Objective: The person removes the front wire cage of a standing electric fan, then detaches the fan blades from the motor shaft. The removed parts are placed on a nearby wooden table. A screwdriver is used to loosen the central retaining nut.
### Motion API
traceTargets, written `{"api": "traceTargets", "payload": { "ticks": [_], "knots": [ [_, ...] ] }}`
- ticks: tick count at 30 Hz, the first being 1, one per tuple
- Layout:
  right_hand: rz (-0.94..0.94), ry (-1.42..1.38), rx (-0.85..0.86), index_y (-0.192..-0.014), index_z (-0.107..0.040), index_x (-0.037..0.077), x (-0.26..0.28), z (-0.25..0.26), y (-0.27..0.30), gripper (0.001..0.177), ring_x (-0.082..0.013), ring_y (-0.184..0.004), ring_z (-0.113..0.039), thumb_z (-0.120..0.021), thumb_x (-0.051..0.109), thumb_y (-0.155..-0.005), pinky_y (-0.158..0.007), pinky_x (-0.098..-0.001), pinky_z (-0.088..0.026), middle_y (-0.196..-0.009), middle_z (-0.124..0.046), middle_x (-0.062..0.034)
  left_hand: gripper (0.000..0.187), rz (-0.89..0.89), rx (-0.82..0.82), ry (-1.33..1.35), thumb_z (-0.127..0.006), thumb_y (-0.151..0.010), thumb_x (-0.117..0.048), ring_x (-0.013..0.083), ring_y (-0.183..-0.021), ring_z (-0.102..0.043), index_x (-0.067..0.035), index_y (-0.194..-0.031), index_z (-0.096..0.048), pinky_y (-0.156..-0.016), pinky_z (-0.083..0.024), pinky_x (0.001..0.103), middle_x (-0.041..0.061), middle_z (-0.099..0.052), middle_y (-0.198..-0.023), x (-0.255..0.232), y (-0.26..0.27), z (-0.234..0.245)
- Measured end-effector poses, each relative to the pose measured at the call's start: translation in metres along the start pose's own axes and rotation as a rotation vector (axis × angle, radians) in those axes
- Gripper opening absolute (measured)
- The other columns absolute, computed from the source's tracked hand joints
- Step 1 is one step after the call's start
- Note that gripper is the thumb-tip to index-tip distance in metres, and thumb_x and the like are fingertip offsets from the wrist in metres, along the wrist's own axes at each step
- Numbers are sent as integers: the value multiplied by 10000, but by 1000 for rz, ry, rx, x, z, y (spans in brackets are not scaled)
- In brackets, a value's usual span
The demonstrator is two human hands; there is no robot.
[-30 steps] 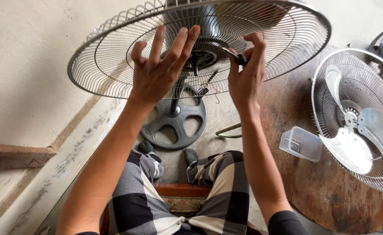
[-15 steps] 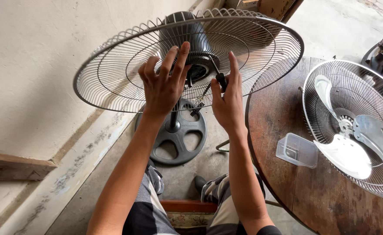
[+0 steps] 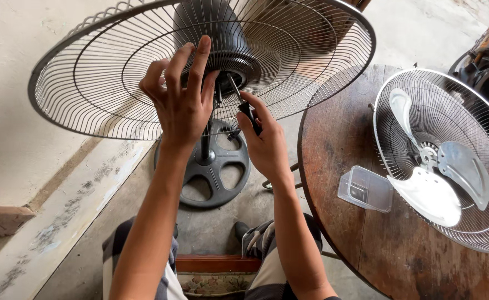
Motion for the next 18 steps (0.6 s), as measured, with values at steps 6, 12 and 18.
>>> {"api": "traceTargets", "payload": {
  "ticks": [6,12,18],
  "knots": [
    [159,-143,29,-1493,-503,61,-6,-1,0,409,-43,-938,-611,-549,32,-1088,-799,-209,-513,-1052,-671,-22,699,39,-32,39,-929,-1009,-247,244,-1332,-273,-223,-1555,-491,-1037,-350,328,-34,-404,-1523,-6,0,10],
    [-21,-155,47,-1498,-510,75,-17,-2,8,450,-43,-723,-489,-543,40,-1051,-621,-208,-420,-918,-643,-25,744,21,17,82,-874,-957,-233,209,-1302,-265,-252,-1578,-465,-1043,-331,312,-59,-365,-1505,-1,2,13],
    [-57,-309,156,-1550,-455,54,-10,-6,16,493,-39,-753,-470,-472,15,-1059,-656,-202,-427,-996,-636,-29,755,-37,13,57,-871,-979,-209,186,-1321,-262,-285,-1593,-436,-1114,-322,299,-40,-326,-1507,11,7,15]
  ]
}}
Point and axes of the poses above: each hand's wrist, its own y-axis away from the middle knuckle, its own z-axis out of the back of the hand, x = y × z, the point moved 4 cm from there along -y, towards the middle knuckle
